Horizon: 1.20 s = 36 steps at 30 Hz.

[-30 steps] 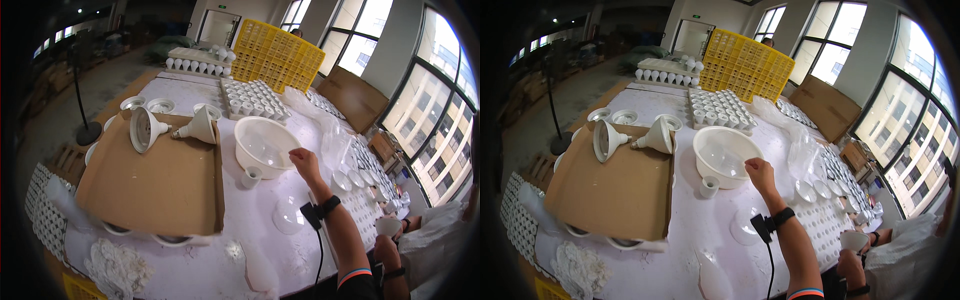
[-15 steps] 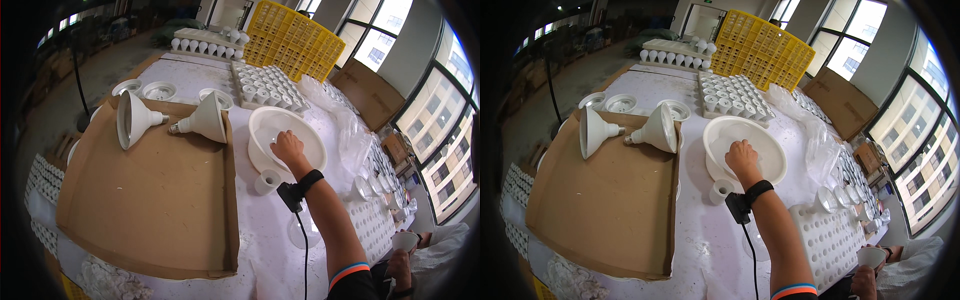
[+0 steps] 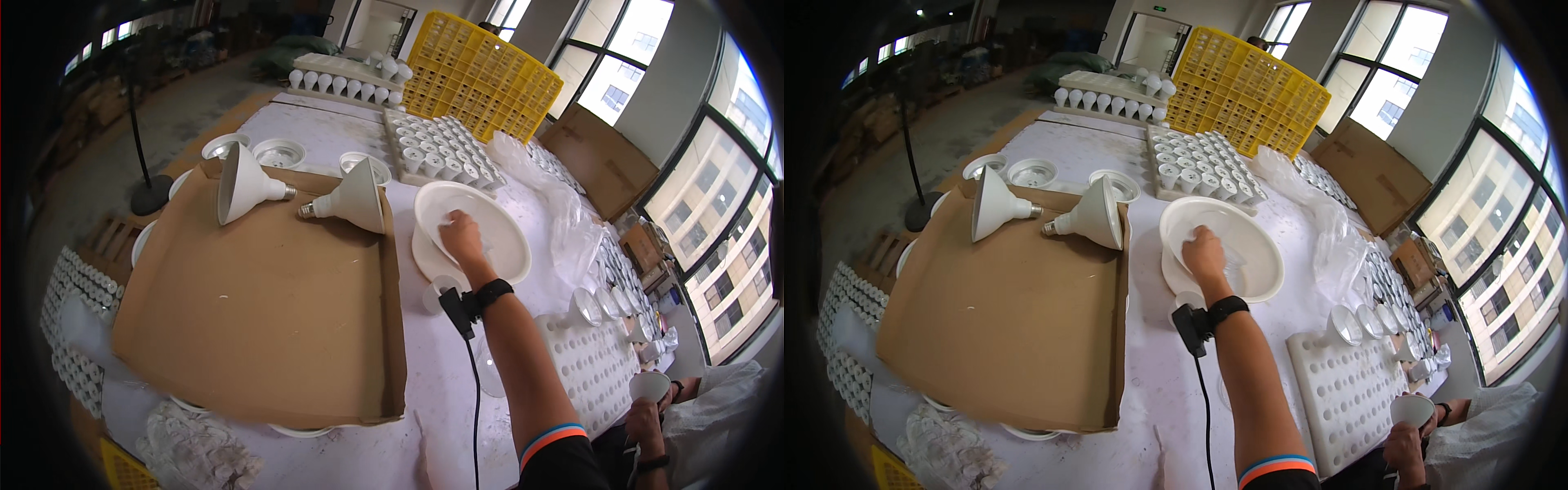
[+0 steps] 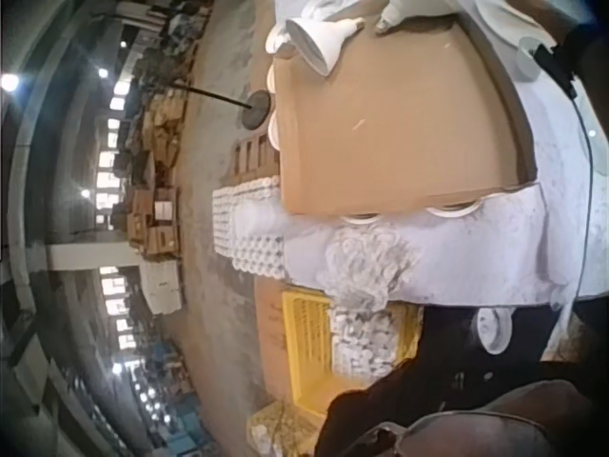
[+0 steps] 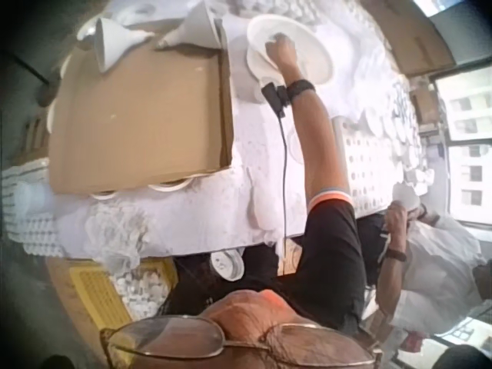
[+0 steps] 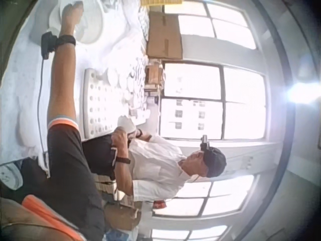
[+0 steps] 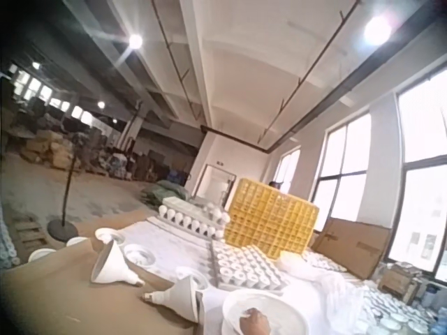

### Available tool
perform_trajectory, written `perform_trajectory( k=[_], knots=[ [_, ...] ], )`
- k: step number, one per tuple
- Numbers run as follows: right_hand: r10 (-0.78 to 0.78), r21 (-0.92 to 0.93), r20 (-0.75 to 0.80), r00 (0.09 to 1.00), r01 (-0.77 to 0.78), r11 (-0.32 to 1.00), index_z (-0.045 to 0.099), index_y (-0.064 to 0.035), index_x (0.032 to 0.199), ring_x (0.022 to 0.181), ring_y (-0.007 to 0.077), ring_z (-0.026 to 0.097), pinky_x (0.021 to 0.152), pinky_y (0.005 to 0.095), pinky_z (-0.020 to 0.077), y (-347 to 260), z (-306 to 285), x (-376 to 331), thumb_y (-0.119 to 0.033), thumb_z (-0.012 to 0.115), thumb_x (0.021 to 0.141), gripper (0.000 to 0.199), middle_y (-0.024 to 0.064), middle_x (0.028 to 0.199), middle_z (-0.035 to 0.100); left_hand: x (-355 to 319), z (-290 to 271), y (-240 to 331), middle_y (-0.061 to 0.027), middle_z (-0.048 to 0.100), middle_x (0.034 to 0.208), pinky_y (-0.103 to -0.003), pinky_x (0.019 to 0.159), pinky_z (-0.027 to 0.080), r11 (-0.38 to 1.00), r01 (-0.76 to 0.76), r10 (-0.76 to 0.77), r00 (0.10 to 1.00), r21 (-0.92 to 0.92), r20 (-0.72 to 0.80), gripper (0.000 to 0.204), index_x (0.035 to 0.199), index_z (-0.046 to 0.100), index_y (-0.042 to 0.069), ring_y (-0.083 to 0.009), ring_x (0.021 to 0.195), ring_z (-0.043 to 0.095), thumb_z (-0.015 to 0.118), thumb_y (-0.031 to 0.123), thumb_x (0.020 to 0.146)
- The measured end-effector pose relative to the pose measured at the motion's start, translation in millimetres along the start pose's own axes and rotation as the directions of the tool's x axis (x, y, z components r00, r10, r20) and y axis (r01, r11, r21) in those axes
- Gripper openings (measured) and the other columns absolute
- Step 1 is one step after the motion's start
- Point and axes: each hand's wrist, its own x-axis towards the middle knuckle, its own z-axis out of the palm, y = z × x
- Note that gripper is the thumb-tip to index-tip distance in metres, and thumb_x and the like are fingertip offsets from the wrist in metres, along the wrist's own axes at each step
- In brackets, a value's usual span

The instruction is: Assemble LED light components by placing the circuit board into the housing and applying glue.

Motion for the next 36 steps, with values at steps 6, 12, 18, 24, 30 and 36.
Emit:
perform_trajectory(
  k=[6,12,18,24,30,36],
  knots=[
    [0.122,0.914,0.008,0.993,-0.056,0.401,0.060,-0.0033,0.092,0.058,0.0163,0.055,0.051,0.0281,0.0430,10.9,-96.5,-46.7,-0.021,0.053,0.089,0.019,0.0089,0.080,0.065,-12.7,7.0,1.5,-0.0061,0.062,0.098,-0.030,0.081,0.046,0.997,0.048,-0.056,0.991,0.065,0.120,0.040,0.111,0.056,0.002,-0.0151,0.089,0.056,0.071,0.014,0.076],
    [0.000,0.891,0.316,0.949,-0.297,0.343,0.059,-0.0034,0.096,0.059,0.0041,0.043,0.053,0.0186,0.0354,53.4,-205.7,-241.4,-0.023,0.054,0.092,0.020,-0.0059,0.068,0.046,-49.4,17.9,-9.8,-0.0061,0.062,0.097,-0.030,0.080,0.046,0.981,0.092,-0.131,0.964,0.171,0.232,0.038,0.110,0.056,0.001,-0.0150,0.087,0.056,0.070,0.013,0.076],
    [-0.095,0.625,0.652,0.752,-0.463,0.629,0.064,-0.0073,0.103,0.074,0.0065,0.050,0.066,0.0231,0.0431,47.2,-242.5,-422.2,-0.031,0.049,0.094,0.029,-0.0006,0.077,0.057,-82.9,33.7,-16.6,-0.0060,0.062,0.096,-0.030,0.079,0.046,0.983,0.001,-0.034,0.984,0.186,0.176,0.037,0.109,0.057,0.001,-0.0149,0.086,0.056,0.070,0.013,0.076],
    [-0.207,0.620,0.749,0.629,-0.558,0.551,0.059,-0.0036,0.110,0.095,0.0107,0.053,0.089,0.0257,0.0405,52.8,-157.9,-518.4,-0.029,0.048,0.095,0.032,0.0024,0.097,0.060,-89.9,39.9,1.3,-0.0060,0.063,0.095,-0.030,0.078,0.046,0.966,-0.124,0.092,0.984,0.225,0.150,0.036,0.108,0.057,0.001,-0.0148,0.085,0.057,0.070,0.012,0.076],
    [-0.233,0.658,0.700,0.675,-0.483,0.578,0.049,-0.0050,0.123,0.092,0.0206,0.055,0.081,0.0298,0.0410,29.4,-135.4,-528.8,-0.036,0.054,0.089,0.047,0.0103,0.103,0.058,-122.4,79.3,37.2,-0.0062,0.062,0.082,-0.029,0.060,0.047,0.943,-0.218,0.232,0.972,0.252,-0.027,0.019,0.096,0.061,0.002,-0.0150,0.066,0.056,0.066,0.011,0.080],
    [-0.655,0.630,0.230,0.720,0.403,0.664,0.033,-0.0081,0.137,0.119,0.0378,0.040,0.094,0.0455,0.0358,3.0,-168.2,-541.1,-0.042,0.070,0.075,0.080,0.0217,0.134,0.037,-96.7,65.5,41.9,-0.0120,0.065,0.089,-0.032,0.068,0.051,0.734,-0.369,0.373,0.921,0.570,0.116,0.030,0.102,0.059,-0.001,-0.0213,0.078,0.063,0.067,0.016,0.079]
  ],
)
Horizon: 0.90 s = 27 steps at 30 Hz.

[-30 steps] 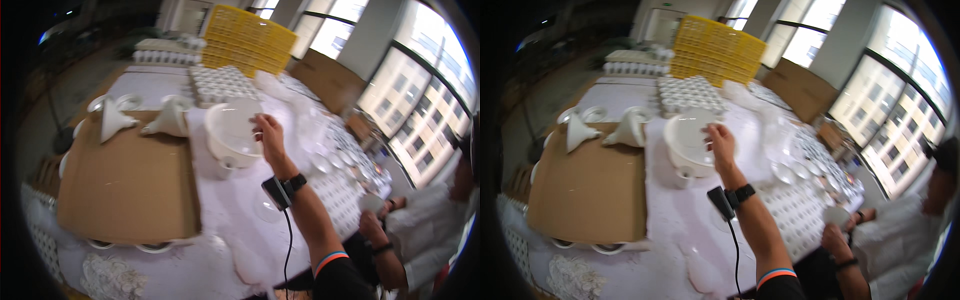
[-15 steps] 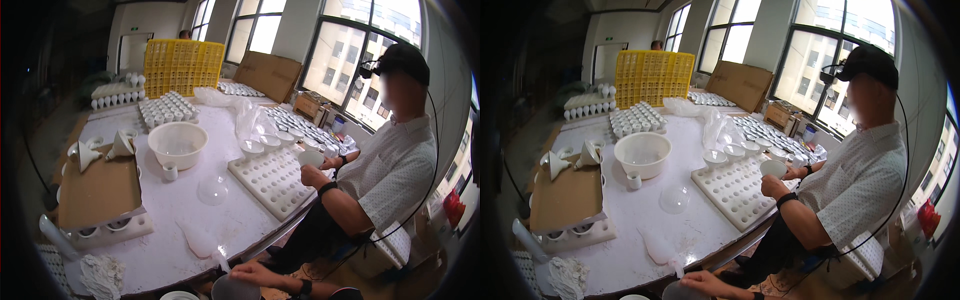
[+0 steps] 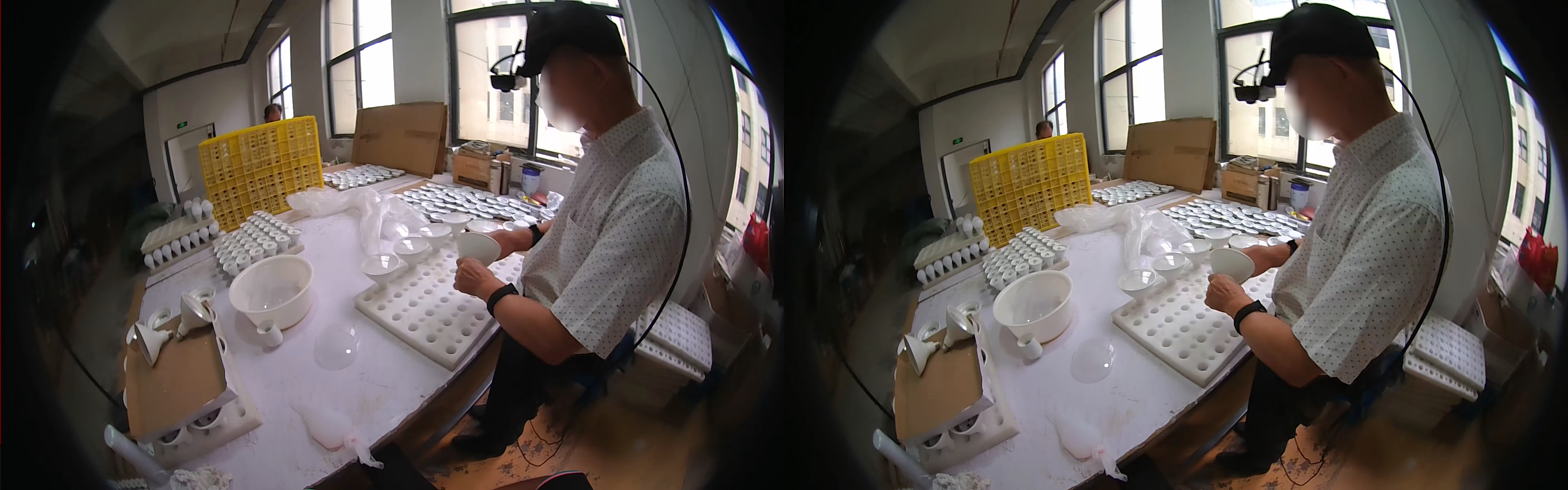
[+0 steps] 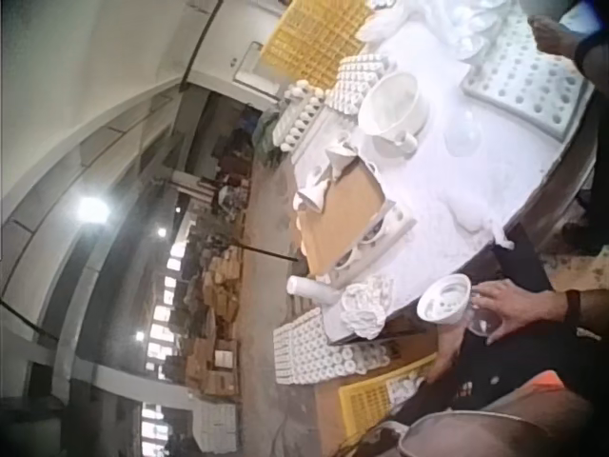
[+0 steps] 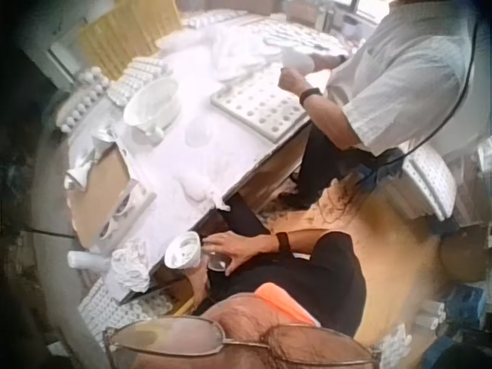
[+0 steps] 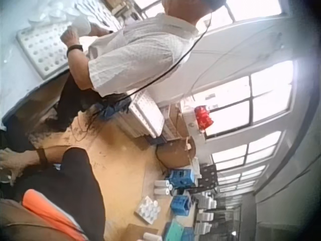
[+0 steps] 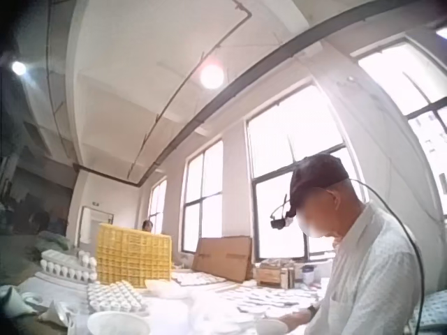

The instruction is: Assemble LED light components by placing the circuit board into the housing and applying glue.

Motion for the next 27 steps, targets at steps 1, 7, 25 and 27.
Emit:
perform_trajectory(
  k=[1,7,25,27],
  knots=[
    [0.001,0.002,-0.017,1.000,-0.001,1.000,0.033,-0.0081,0.137,0.119,0.0378,0.040,0.094,0.0455,0.0358,11.6,-4.2,-0.6,-0.042,0.070,0.075,0.080,0.0217,0.134,0.037,6.1,-0.4,-1.4,-0.0123,0.065,0.089,-0.033,0.068,0.051,0.998,-0.041,0.040,0.999,0.052,0.026,0.030,0.103,0.059,-0.001,-0.0215,0.079,0.063,0.067,0.016,0.079],
    [0.134,0.388,-0.182,0.974,-0.054,0.920,0.024,-0.0073,0.140,0.125,0.0307,0.033,0.100,0.0418,0.0296,37.6,-30.6,-22.2,-0.049,0.067,0.074,0.089,0.0166,0.139,0.031,11.6,-9.9,2.0,-0.0137,0.065,0.092,-0.033,0.071,0.051,0.905,-0.299,0.253,0.950,0.302,0.181,0.034,0.105,0.057,-0.001,-0.0230,0.083,0.064,0.068,0.017,0.078],
    [0.311,0.645,0.206,0.928,-0.368,0.670,0.015,-0.0105,0.145,0.137,0.0334,0.016,0.109,0.0444,0.0192,19.3,-55.9,7.9,-0.044,0.077,0.063,0.108,0.0191,0.146,0.016,12.0,11.2,43.2,-0.0157,0.063,0.077,-0.043,0.059,0.053,0.823,-0.296,0.133,0.930,0.485,0.342,0.038,0.100,0.051,0.005,-0.0364,0.070,0.063,0.070,0.022,0.072],
    [0.282,0.554,0.228,0.932,-0.362,0.750,0.016,-0.0113,0.145,0.134,0.0371,0.019,0.107,0.0470,0.0224,12.1,-50.7,13.9,-0.043,0.078,0.062,0.108,0.0200,0.144,0.018,4.1,7.2,45.1,-0.0138,0.063,0.073,-0.042,0.054,0.052,0.760,-0.300,0.102,0.931,0.576,0.350,0.035,0.091,0.049,0.005,-0.0343,0.065,0.063,0.072,0.021,0.070]
  ],
)
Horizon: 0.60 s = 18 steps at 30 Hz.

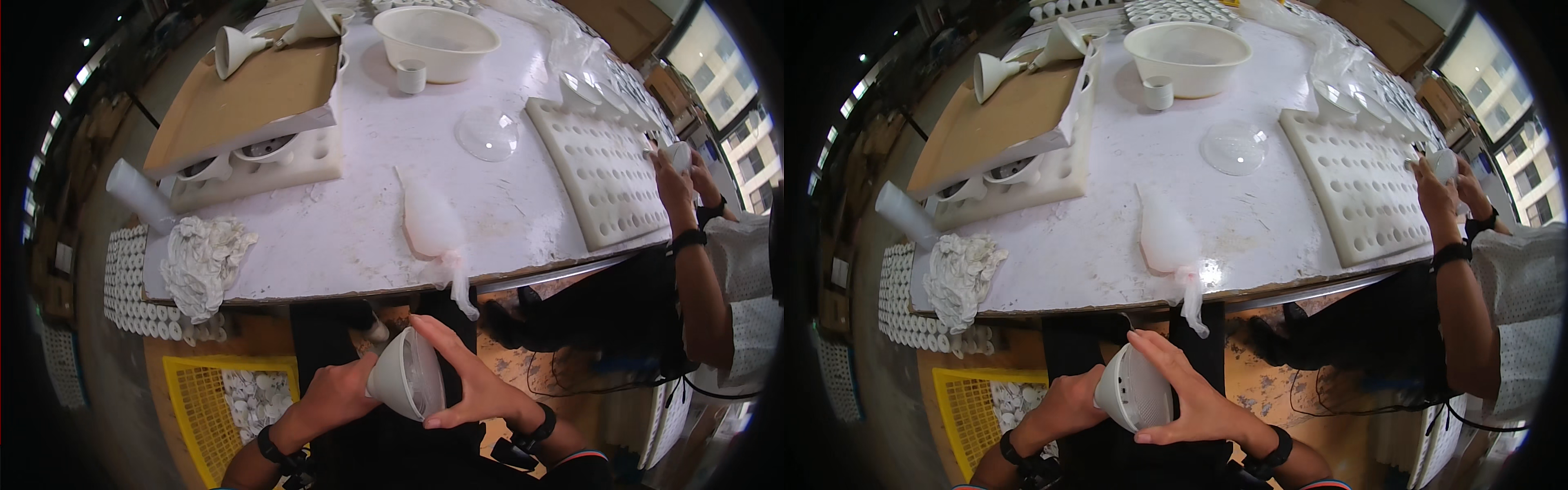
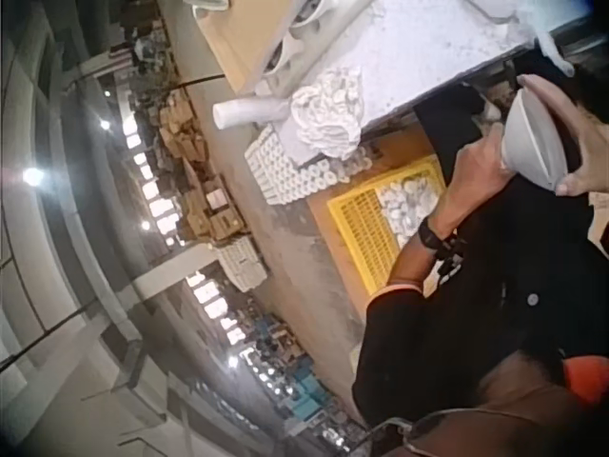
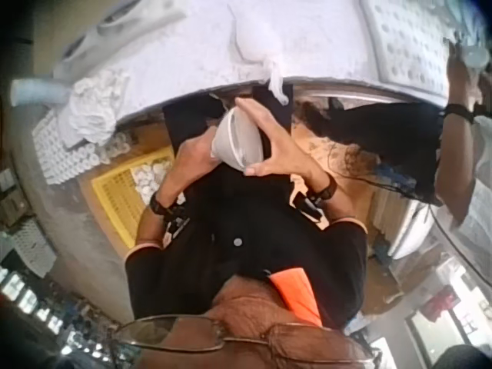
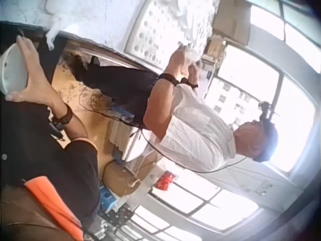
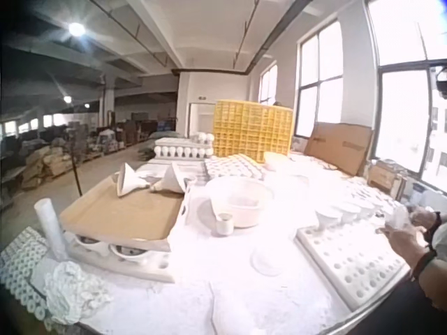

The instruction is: Assemble LED light components by placing the circuit board into the housing and applying glue.

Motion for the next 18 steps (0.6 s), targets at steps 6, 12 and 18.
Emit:
perform_trajectory(
  k=[6,12,18],
  knots=[
    [-0.036,-0.110,0.027,0.999,0.038,0.993,0.017,-0.0095,0.144,0.133,0.0408,0.019,0.106,0.0483,0.0222,-1.1,14.0,3.8,-0.046,0.079,0.061,0.110,0.0212,0.145,0.014,-10.8,-4.3,-2.0,-0.0123,0.062,0.072,-0.039,0.051,0.052,0.999,-0.046,0.047,0.997,0.017,-0.062,0.034,0.089,0.049,0.005,-0.0315,0.062,0.064,0.072,0.019,0.069],
    [-0.118,-0.134,0.001,0.993,0.117,0.984,0.010,-0.0075,0.144,0.135,0.0431,0.009,0.107,0.0527,0.0148,8.0,30.5,2.3,-0.064,0.066,0.067,0.111,0.0257,0.147,0.003,-12.3,-1.5,-6.9,-0.0109,0.063,0.072,-0.038,0.050,0.052,0.997,-0.070,0.066,0.993,-0.029,-0.101,0.033,0.090,0.050,0.005,-0.0302,0.062,0.064,0.071,0.018,0.069],
    [-0.129,-0.093,0.015,0.992,0.130,0.987,0.008,-0.0066,0.145,0.137,0.0428,0.004,0.107,0.0525,0.0110,18.5,27.3,4.5,-0.075,0.055,0.067,0.114,0.0272,0.147,-0.002,-15.9,-7.7,1.5,-0.0087,0.063,0.072,-0.035,0.050,0.052,0.997,-0.079,0.080,0.981,0.015,-0.179,0.031,0.091,0.050,0.006,-0.0276,0.063,0.064,0.071,0.016,0.070]
  ],
)
